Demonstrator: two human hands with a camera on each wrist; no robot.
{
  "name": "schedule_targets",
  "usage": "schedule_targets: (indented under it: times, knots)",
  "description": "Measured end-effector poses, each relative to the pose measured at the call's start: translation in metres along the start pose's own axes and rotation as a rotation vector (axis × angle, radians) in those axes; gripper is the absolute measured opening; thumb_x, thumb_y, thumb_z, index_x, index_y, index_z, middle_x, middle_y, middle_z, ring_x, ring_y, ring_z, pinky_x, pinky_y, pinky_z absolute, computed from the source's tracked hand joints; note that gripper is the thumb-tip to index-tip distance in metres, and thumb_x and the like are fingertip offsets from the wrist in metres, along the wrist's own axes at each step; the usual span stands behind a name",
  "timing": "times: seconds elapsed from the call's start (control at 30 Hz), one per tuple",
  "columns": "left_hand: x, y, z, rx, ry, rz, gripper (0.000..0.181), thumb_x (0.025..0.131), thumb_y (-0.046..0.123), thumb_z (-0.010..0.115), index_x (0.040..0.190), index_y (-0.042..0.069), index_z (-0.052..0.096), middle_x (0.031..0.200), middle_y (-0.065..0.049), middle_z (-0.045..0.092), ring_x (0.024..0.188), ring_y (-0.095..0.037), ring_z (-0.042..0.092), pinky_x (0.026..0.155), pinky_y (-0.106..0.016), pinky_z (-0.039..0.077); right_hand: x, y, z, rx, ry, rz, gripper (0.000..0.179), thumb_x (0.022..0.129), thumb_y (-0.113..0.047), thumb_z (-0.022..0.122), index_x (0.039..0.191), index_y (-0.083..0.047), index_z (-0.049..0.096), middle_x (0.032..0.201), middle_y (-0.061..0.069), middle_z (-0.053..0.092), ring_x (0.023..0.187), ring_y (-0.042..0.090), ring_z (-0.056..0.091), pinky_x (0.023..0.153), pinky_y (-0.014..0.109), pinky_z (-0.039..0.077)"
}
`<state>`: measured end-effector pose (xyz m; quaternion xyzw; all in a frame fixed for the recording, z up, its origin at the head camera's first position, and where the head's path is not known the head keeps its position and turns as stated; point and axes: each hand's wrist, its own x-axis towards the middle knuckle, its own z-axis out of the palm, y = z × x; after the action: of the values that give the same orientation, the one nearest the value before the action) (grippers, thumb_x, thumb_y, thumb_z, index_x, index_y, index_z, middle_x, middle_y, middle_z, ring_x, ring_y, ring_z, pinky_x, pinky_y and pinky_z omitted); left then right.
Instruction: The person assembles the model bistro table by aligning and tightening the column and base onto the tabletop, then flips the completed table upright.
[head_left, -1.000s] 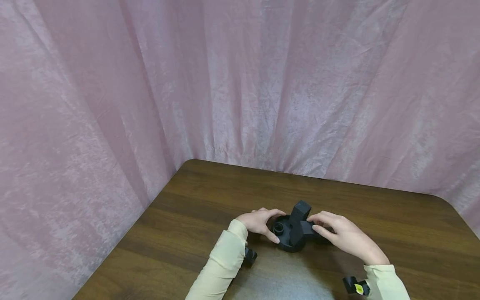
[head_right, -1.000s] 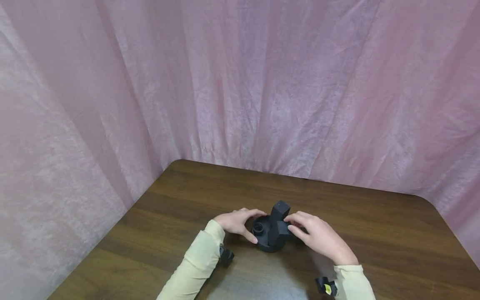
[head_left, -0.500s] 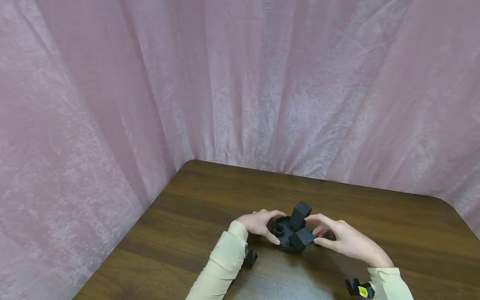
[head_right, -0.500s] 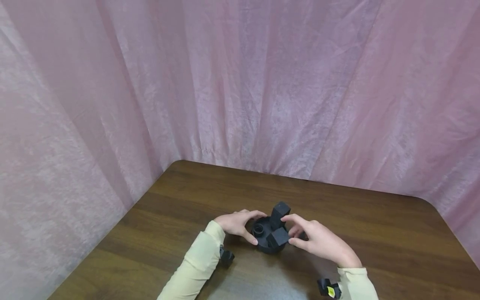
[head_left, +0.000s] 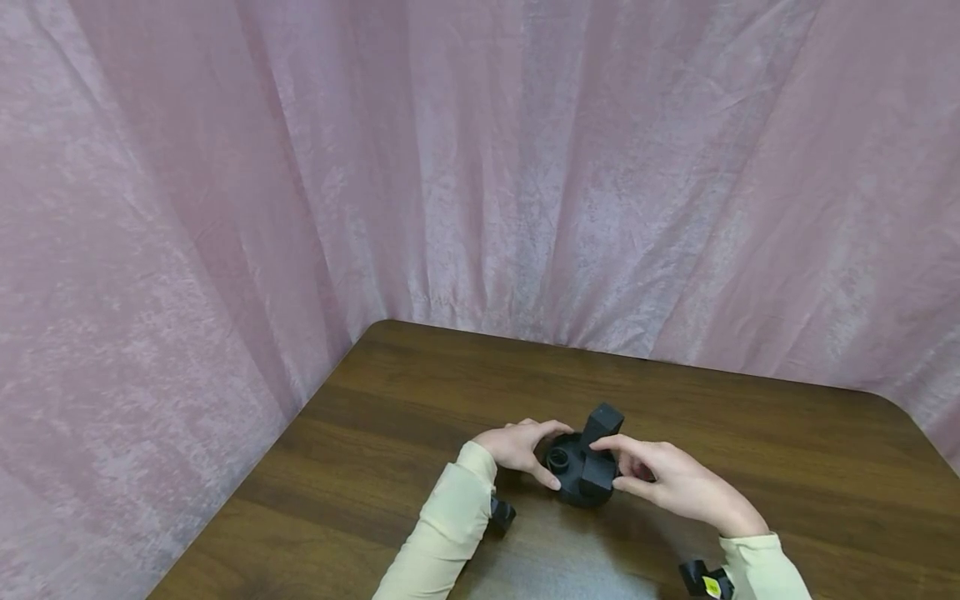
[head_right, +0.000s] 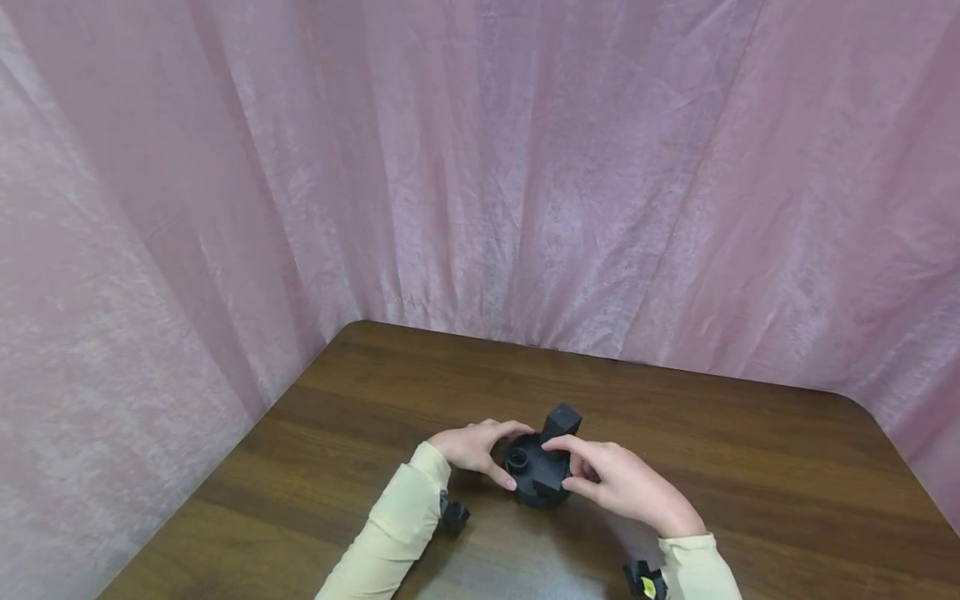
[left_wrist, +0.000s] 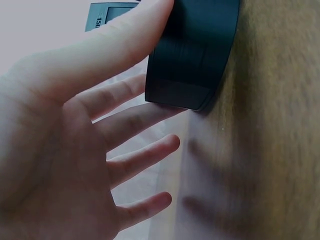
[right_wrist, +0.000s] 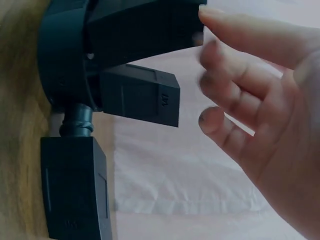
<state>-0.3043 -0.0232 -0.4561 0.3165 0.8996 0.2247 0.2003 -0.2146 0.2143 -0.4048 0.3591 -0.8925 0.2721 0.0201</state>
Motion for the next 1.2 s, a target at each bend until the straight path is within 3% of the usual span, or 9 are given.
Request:
schedule_targets:
  times: [0.07, 0.13, 0.23, 0.3, 0.53, 0.73, 0.93, 1.2]
  knots:
    - [0.0, 0.0, 0.0, 0.004, -0.001, 0.004, 0.08, 0.065, 0.046, 0.075, 0.133, 0.036, 0.034, 0.13, 0.007, 0.048, 0.119, -0.016, 0.038, 0.099, -0.049, 0.026, 0.001, -0.001, 0.003, -0.064, 0.045, 0.004, 0.044, 0.08, -0.029, 0.065, 0.122, -0.028, 0.049, 0.082, -0.015, 0.048, 0.072, -0.001, 0.046, 0.062, 0.019, 0.041]
    - [0.0, 0.0, 0.0, 0.006, -0.005, 0.006, 0.08, 0.065, 0.046, 0.075, 0.133, 0.036, 0.033, 0.131, 0.006, 0.047, 0.12, -0.016, 0.038, 0.1, -0.051, 0.025, 0.001, -0.001, 0.006, -0.116, 0.079, -0.013, 0.048, 0.079, -0.028, 0.067, 0.123, -0.031, 0.049, 0.097, -0.015, 0.05, 0.089, 0.004, 0.049, 0.072, 0.025, 0.045]
    - [0.001, 0.0, 0.0, 0.002, -0.014, 0.009, 0.079, 0.066, 0.046, 0.074, 0.133, 0.035, 0.033, 0.132, 0.007, 0.046, 0.122, -0.017, 0.037, 0.101, -0.053, 0.023, 0.002, -0.001, 0.009, -0.167, 0.097, -0.079, 0.053, 0.079, -0.024, 0.067, 0.126, -0.034, 0.046, 0.12, -0.014, 0.049, 0.113, 0.009, 0.045, 0.085, 0.037, 0.045]
    - [0.001, 0.001, 0.0, -0.003, -0.016, 0.01, 0.079, 0.067, 0.045, 0.074, 0.133, 0.036, 0.033, 0.133, 0.007, 0.045, 0.123, -0.017, 0.036, 0.102, -0.054, 0.022, 0.003, -0.001, 0.011, -0.178, 0.092, -0.125, 0.051, 0.08, -0.022, 0.065, 0.127, -0.032, 0.046, 0.125, -0.013, 0.05, 0.117, 0.011, 0.044, 0.087, 0.041, 0.043]
    - [-0.001, 0.002, -0.001, -0.017, -0.019, 0.004, 0.079, 0.066, 0.046, 0.074, 0.133, 0.035, 0.033, 0.134, 0.006, 0.044, 0.124, -0.018, 0.035, 0.102, -0.055, 0.02, 0.007, -0.003, 0.018, -0.267, 0.135, -0.1, 0.045, 0.082, -0.029, 0.063, 0.123, -0.036, 0.049, 0.115, -0.02, 0.05, 0.105, 0.002, 0.049, 0.079, 0.033, 0.042]
    - [-0.003, 0.001, -0.001, -0.008, -0.022, -0.007, 0.08, 0.067, 0.048, 0.073, 0.134, 0.037, 0.031, 0.134, 0.006, 0.043, 0.123, -0.017, 0.036, 0.102, -0.053, 0.023, 0.009, -0.001, 0.025, -0.332, 0.179, -0.101, 0.042, 0.082, -0.034, 0.063, 0.121, -0.04, 0.049, 0.108, -0.019, 0.048, 0.088, -0.002, 0.046, 0.071, 0.024, 0.038]
    - [-0.004, 0.002, -0.001, 0.005, -0.024, -0.006, 0.079, 0.068, 0.047, 0.072, 0.134, 0.037, 0.03, 0.134, 0.007, 0.043, 0.124, -0.017, 0.036, 0.1, -0.053, 0.025, 0.01, 0.001, 0.03, -0.328, 0.188, -0.068, 0.041, 0.083, -0.037, 0.06, 0.123, -0.037, 0.049, 0.106, -0.018, 0.047, 0.085, -0.002, 0.046, 0.071, 0.024, 0.039]
    - [-0.006, 0.001, 0.001, 0.003, -0.018, -0.012, 0.079, 0.067, 0.049, 0.072, 0.133, 0.038, 0.03, 0.134, 0.007, 0.042, 0.125, -0.019, 0.035, 0.099, -0.055, 0.024, 0.011, 0.001, 0.033, -0.31, 0.18, 0.04, 0.038, 0.085, -0.047, 0.052, 0.122, -0.037, 0.051, 0.102, -0.021, 0.047, 0.085, 0.0, 0.046, 0.073, 0.028, 0.041]
